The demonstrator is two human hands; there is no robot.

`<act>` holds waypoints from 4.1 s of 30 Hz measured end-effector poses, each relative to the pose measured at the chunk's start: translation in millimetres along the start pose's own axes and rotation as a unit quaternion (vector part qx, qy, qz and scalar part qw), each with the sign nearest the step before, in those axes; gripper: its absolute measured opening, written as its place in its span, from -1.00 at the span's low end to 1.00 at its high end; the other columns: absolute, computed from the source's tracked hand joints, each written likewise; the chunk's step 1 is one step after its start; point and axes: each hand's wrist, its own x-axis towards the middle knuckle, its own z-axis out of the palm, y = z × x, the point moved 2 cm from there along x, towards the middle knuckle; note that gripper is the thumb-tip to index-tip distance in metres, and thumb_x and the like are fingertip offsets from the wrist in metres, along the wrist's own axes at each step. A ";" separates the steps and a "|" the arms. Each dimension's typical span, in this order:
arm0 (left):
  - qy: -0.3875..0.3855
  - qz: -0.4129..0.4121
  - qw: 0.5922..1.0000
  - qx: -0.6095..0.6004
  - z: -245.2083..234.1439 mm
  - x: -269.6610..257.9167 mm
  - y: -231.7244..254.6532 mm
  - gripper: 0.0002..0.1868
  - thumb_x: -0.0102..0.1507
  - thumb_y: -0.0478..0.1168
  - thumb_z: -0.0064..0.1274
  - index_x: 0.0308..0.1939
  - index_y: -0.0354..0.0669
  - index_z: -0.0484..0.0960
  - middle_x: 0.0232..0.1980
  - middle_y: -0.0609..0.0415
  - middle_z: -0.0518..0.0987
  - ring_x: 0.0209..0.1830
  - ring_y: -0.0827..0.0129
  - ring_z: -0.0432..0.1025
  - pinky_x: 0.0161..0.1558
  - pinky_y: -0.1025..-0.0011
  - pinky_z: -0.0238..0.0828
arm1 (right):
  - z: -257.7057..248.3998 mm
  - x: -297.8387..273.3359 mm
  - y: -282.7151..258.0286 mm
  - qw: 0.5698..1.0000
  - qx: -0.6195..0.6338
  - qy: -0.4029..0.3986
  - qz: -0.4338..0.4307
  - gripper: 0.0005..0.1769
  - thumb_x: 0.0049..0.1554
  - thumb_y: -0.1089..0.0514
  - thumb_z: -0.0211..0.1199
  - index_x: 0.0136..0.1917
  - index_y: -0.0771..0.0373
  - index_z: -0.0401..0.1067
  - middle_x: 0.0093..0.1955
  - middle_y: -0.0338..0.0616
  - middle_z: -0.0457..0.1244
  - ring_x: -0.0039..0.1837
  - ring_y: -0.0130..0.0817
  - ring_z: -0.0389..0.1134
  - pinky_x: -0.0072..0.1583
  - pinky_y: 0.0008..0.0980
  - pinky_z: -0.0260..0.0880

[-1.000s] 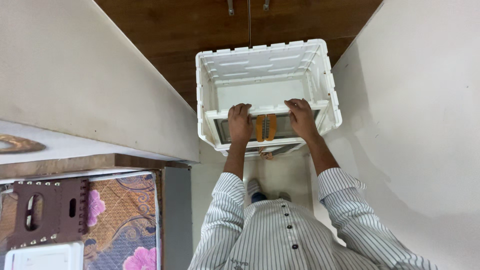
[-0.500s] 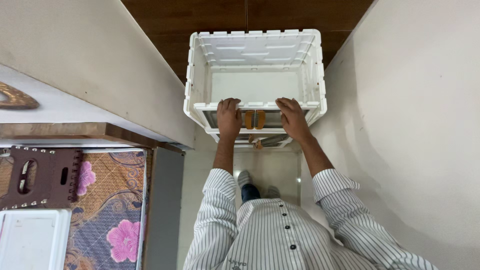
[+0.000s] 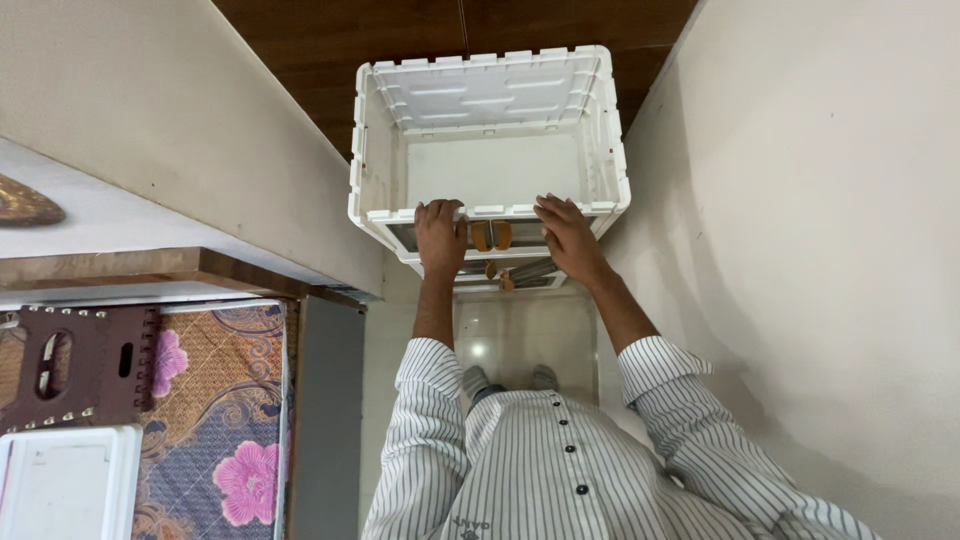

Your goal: The person assembles a white plastic folding storage box by unfolding its sides, inserting a metal mesh shelf, and stacking additional components on top. The person then places the assembled unit against a wall.

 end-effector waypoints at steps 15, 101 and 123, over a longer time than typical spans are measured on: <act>-0.016 0.038 0.999 -0.002 25.9 5.4 12.3 -0.70 0.25 -0.14 0.24 -0.08 -0.30 0.63 -0.01 -0.14 0.61 0.28 -0.11 0.38 0.47 -0.15 0.00 | -27.8 -33.9 -8.4 0.977 0.073 0.156 0.123 -0.50 0.24 0.46 0.11 0.43 0.31 0.34 0.52 0.05 0.18 0.60 -0.06 0.11 0.53 -0.19 0.14; 0.139 -0.233 0.836 -0.477 -57.5 -84.3 -77.5 -0.33 0.50 0.06 -0.30 0.52 -0.38 0.23 0.58 -0.25 0.25 0.61 0.05 0.12 0.55 0.17 0.02 | 62.8 44.0 -69.6 0.975 0.203 0.078 0.045 -0.54 0.41 0.14 0.00 0.52 0.32 0.26 0.55 0.13 0.17 0.58 -0.07 0.18 0.54 -0.20 0.17; 0.053 -0.195 0.800 -0.564 -95.0 -19.1 -143.9 -0.19 0.49 0.22 -0.34 0.47 -0.54 0.27 0.51 -0.32 0.34 0.55 0.04 0.22 0.53 0.22 0.05 | 147.5 108.5 -129.6 0.998 0.017 0.067 0.003 -0.75 0.19 0.34 0.29 0.15 0.25 0.55 0.17 -0.06 0.42 0.24 -0.11 0.42 0.45 -0.02 0.27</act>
